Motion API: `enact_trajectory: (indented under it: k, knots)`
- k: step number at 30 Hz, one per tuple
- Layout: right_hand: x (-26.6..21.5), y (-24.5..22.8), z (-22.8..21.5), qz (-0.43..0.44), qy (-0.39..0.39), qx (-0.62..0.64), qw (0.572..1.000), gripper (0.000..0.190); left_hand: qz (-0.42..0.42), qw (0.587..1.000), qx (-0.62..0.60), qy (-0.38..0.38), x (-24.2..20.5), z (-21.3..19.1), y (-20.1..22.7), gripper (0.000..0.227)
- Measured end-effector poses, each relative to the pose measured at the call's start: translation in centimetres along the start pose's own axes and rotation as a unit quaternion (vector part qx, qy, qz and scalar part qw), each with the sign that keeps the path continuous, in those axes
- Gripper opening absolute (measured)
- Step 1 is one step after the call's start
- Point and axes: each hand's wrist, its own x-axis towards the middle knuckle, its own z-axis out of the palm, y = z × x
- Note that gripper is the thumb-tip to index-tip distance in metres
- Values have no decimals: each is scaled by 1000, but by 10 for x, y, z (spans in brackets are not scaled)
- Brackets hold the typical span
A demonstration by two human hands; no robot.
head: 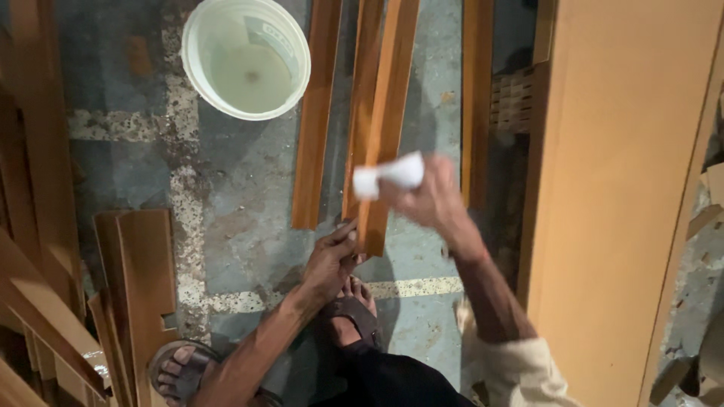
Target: The person wipes a long wooden strip with a white cloth, repeatedly dipping the cloth into a bucket of water. They then inspect the strip by hand, rubbing its surface.
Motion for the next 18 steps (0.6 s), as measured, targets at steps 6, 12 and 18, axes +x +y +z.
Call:
enact_trajectory:
  k: [6,12,18]
  knots:
    - [1,-17,-27,-92,151,236,956,26,14,1000,-7,8,-1,13,13,46]
    - [120,8,-64,-63,267,104,956,26,26,1000,-10,-14,-5,17,20,47]
    - [163,29,-65,2,188,-23,982,26,7,999,-39,-17,-5,14,21,50]
